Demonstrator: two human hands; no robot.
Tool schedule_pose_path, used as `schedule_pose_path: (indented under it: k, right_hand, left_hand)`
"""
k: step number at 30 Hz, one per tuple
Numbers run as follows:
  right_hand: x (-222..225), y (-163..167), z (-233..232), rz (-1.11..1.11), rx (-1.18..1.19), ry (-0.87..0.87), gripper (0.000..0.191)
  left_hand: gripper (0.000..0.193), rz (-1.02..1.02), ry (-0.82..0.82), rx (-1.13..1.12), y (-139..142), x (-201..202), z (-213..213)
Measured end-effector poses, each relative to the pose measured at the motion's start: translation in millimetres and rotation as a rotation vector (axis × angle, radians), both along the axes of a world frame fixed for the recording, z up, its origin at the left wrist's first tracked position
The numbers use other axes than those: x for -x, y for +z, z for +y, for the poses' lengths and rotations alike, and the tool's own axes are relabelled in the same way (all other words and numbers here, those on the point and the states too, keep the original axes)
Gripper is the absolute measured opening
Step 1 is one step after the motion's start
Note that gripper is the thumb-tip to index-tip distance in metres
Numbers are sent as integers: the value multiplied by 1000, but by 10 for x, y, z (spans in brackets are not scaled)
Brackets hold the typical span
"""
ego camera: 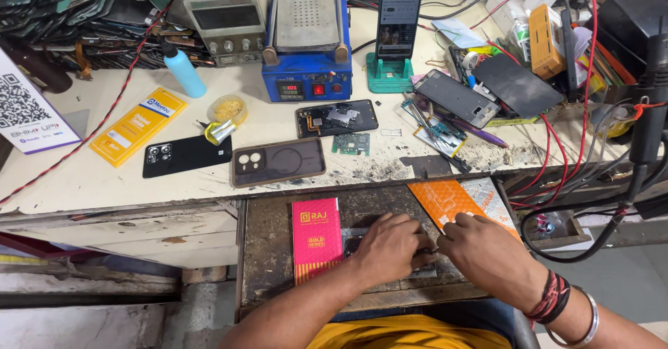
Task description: The person works at a repair bench on a disassembled smartphone, using a small screwdriver-like tool to pry and adjust internal components while holding the phone steady. They briefly handle a phone back cover and other phones on the bench, then continue working on the opened phone's internals.
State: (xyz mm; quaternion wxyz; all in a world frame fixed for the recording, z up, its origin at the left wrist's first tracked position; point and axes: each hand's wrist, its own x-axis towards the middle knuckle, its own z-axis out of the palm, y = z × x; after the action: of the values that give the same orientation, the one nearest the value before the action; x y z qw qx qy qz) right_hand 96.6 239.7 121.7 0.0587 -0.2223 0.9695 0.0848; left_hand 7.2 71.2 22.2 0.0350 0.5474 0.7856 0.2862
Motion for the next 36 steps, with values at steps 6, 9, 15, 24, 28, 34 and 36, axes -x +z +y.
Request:
schedule_pose_path:
  k: [6,9,15,24,28,34,36]
  right_hand:
    - [-31,-16,35,1,-16,-31,23]
    - [-49,-28,45,39,52,3,19]
    - [-72,-29,48,8,-4,-47,23]
    - [-207,44,89,168,245,-55,33]
    - [-310,-48,222,260,368,-148,30]
    - [-498,-394,365,432,619,-481,22]
    - [-526,-544,362,469,668,-528,23]
  left_hand:
    - [24,-33,-4,73,-1,9,50]
    - [21,-25,-20,-36,-21,13,53]
    - [23,-65,-6,14,-43,13,74]
    - [16,-48,0,-37,-123,-5,88]
    - [12,115,5,33,-129,-12,105]
    - [15,145,-24,71,-65,-50,119]
    - [12,279,-17,100,-64,-66,137]
